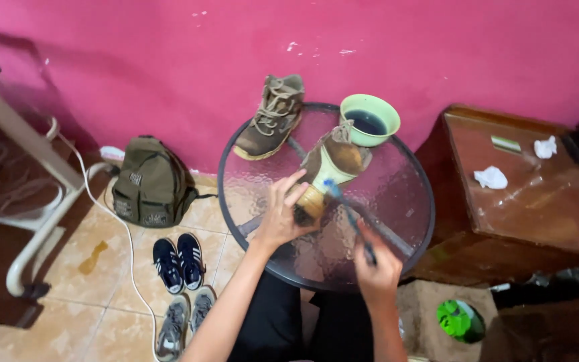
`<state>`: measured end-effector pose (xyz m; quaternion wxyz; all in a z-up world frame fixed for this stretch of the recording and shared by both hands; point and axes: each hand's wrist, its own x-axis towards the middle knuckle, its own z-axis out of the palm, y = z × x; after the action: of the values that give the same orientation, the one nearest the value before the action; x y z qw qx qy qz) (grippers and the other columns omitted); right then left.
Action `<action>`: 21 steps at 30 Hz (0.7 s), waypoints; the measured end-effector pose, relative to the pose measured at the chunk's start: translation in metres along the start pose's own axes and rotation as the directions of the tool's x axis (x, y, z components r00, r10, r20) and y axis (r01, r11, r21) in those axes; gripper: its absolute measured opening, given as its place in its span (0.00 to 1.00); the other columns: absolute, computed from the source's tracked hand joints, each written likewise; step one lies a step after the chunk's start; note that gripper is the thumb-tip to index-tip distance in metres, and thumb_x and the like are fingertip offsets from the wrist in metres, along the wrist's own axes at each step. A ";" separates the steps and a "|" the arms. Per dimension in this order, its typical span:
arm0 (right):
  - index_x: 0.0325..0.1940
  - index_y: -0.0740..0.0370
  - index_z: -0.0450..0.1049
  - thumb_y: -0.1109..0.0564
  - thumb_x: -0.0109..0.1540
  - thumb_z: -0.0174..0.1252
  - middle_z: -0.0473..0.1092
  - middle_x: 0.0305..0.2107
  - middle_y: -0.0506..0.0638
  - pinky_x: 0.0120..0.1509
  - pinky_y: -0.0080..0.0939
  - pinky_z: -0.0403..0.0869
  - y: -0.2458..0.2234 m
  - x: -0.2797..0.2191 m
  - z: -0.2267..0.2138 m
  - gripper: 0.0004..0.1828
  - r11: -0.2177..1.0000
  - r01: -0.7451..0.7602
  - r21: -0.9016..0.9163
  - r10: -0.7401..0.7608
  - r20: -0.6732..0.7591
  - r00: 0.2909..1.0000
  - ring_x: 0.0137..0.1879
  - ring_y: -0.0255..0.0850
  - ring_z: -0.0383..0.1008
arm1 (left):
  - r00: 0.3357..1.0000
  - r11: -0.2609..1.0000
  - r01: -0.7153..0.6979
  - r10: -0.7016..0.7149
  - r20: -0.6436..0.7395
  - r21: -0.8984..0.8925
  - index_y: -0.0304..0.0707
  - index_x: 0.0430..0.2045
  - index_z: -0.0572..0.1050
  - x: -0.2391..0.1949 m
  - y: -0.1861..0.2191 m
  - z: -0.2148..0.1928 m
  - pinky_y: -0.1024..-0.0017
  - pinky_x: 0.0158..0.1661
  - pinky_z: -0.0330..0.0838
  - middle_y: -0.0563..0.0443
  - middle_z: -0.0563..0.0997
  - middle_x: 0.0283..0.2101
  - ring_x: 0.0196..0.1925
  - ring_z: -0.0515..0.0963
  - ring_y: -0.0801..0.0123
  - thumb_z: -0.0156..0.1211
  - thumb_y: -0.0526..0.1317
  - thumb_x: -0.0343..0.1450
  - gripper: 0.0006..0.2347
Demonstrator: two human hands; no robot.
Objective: The person scrubs the sole and sides of a brown hiking boot using a toothbrush and a dark liquid from a bowl. They repeatedly dip the brush into the liquid and scrub different areas of the boot, including the sole, heel, and upper sections.
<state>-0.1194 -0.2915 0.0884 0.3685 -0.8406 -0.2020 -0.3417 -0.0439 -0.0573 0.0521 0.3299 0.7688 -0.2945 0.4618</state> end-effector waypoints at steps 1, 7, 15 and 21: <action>0.60 0.62 0.77 0.64 0.65 0.59 0.77 0.54 0.50 0.63 0.34 0.73 0.001 0.006 0.000 0.18 1.000 -0.017 -0.006 0.017 -0.010 1.000 0.58 0.34 0.78 | 1.000 1.000 -0.006 0.006 0.015 -0.013 0.42 0.69 0.52 0.004 0.001 0.005 0.47 0.64 0.64 0.32 0.61 0.71 0.70 0.67 0.42 0.83 0.45 0.62 0.45; 0.41 0.52 0.84 0.61 0.53 0.68 0.81 0.31 0.49 0.43 0.42 0.80 -0.005 0.031 -0.005 0.13 0.995 0.042 -0.086 -0.048 -0.063 0.997 0.39 0.44 0.82 | 0.974 0.999 0.018 -0.007 -0.228 0.048 0.42 0.61 0.69 0.006 -0.015 0.028 0.48 0.54 0.72 0.39 0.72 0.61 0.58 0.73 0.42 0.79 0.47 0.56 0.37; 0.47 0.49 0.83 0.59 0.61 0.63 0.81 0.34 0.51 0.42 0.46 0.79 -0.033 0.073 -0.044 0.12 0.990 -0.001 -0.138 -0.003 -0.031 1.000 0.40 0.47 0.82 | 0.982 0.988 -0.101 0.117 -0.149 0.113 0.37 0.63 0.69 0.023 -0.019 0.027 0.47 0.53 0.72 0.37 0.72 0.61 0.59 0.75 0.41 0.74 0.47 0.62 0.34; 0.53 0.31 0.79 0.50 0.60 0.61 0.80 0.32 0.39 0.43 0.45 0.80 -0.017 0.048 -0.035 0.18 0.894 0.030 -0.446 0.021 0.108 0.994 0.37 0.39 0.81 | 0.969 0.955 -0.226 0.240 -0.053 0.194 0.42 0.65 0.69 0.013 -0.015 0.038 0.48 0.54 0.71 0.40 0.71 0.65 0.63 0.73 0.42 0.52 0.58 0.75 0.27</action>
<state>-0.1112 -0.3030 0.1483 0.1529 -0.9198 -0.1400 -0.3332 -0.0076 -0.0791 0.0468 0.2109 0.7383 -0.3259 0.5516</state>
